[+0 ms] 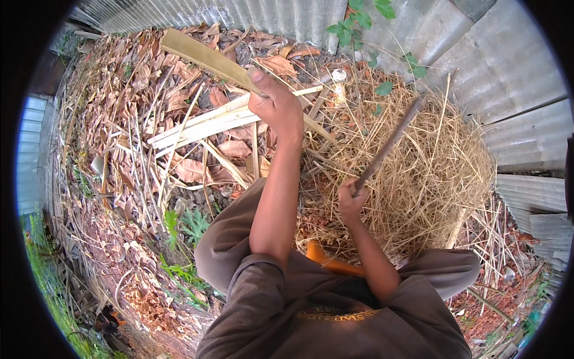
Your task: The person sits on the ground and splits a long piece of bamboo into thin strips using a knife. They then use a blue utility knife to further refine the strips, scraping and smoothing them.
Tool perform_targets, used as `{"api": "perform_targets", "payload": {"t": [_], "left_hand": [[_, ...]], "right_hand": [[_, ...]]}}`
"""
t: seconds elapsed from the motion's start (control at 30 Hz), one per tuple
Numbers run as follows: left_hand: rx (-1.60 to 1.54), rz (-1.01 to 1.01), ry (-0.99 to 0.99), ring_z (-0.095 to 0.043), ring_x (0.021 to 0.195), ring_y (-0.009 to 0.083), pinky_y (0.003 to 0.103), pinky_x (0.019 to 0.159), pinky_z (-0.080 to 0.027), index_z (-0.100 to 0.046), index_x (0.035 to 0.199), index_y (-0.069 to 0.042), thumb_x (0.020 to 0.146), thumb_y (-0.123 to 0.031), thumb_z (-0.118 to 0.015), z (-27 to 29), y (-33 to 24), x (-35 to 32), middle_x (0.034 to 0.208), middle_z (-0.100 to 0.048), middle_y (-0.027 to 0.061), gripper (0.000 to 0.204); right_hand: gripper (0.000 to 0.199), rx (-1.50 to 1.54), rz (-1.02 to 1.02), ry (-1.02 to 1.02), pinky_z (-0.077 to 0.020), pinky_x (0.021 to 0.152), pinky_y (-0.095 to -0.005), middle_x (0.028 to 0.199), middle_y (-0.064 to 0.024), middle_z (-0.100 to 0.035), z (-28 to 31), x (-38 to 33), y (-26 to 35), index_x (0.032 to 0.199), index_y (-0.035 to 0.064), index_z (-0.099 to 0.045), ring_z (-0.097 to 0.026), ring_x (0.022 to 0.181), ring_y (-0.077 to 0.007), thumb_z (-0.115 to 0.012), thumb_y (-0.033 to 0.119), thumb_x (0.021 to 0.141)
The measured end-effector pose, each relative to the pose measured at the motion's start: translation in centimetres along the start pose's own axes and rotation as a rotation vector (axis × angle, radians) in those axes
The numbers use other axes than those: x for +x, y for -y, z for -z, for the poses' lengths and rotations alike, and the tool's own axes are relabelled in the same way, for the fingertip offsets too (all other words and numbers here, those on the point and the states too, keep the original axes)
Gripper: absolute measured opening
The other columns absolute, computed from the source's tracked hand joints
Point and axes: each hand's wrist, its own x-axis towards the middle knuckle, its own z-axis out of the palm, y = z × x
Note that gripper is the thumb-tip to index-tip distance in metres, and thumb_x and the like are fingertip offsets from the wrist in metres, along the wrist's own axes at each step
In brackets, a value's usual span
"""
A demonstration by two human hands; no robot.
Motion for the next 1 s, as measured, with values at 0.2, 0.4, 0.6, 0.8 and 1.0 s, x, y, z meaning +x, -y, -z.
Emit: {"api": "perform_targets", "payload": {"t": [0.2, 0.4, 0.6, 0.8, 1.0], "left_hand": [[0.051, 0.041, -0.024, -0.032, 0.048, 0.0053, 0.026, 0.044, -0.023, -0.034, 0.060, -0.010, 0.103, -0.045, -0.038, 1.1, 0.8, 0.0, 0.052, -0.035, -0.0039, 0.056], [-0.074, -0.026, -0.037, -0.033, 0.045, 0.0055, 0.025, 0.041, -0.025, -0.034, 0.059, -0.010, 0.103, -0.046, -0.038, 0.4, -3.0, 1.2, 0.051, -0.035, -0.0034, 0.056], [-0.097, -0.036, -0.055, -0.029, 0.045, 0.0042, 0.022, 0.040, -0.024, -0.030, 0.068, -0.013, 0.100, -0.048, -0.042, -0.1, -1.0, 0.5, 0.052, -0.029, -0.0054, 0.050], [-0.086, -0.042, -0.037, -0.029, 0.044, 0.0029, 0.021, 0.039, -0.023, -0.028, 0.071, -0.014, 0.101, -0.047, -0.042, 0.5, -0.6, 0.4, 0.052, -0.028, -0.0064, 0.047], [-0.089, -0.045, -0.015, -0.029, 0.044, 0.0037, 0.022, 0.039, -0.023, -0.029, 0.070, -0.013, 0.101, -0.048, -0.041, 0.7, -0.1, 0.6, 0.053, -0.029, -0.0056, 0.048]], "right_hand": [[0.007, -0.463, -0.739, 0.019, -0.0354, 0.040, -0.0291, 0.057, -0.0028, -0.049, 4.2, -4.7, -2.1, 0.076, 0.0071, -0.052, -0.044, 0.043, -0.0110, -0.056, 0.007, 0.080], [0.012, -0.100, -0.152, 0.039, -0.0334, 0.037, -0.0256, 0.052, -0.0028, -0.046, -0.7, 5.6, 12.3, 0.072, 0.0050, -0.046, -0.039, 0.039, -0.0097, -0.048, -0.006, 0.077], [0.011, -0.084, -0.314, 0.048, -0.0337, 0.036, -0.0264, 0.052, -0.0020, -0.045, -0.9, 4.1, 13.0, 0.074, 0.0061, -0.047, -0.040, 0.040, -0.0096, -0.050, -0.004, 0.075], [0.012, -0.144, -0.245, 0.084, -0.0331, 0.035, -0.0255, 0.052, -0.0032, -0.046, -2.0, 4.1, 15.1, 0.073, 0.0046, -0.047, -0.039, 0.039, -0.0090, -0.048, -0.007, 0.073], [0.014, 0.003, 0.273, 0.227, -0.0308, 0.034, -0.0244, 0.052, -0.0022, -0.045, -2.7, 3.1, 8.7, 0.071, 0.0044, -0.043, -0.036, 0.039, -0.0075, -0.045, -0.010, 0.074]]}}
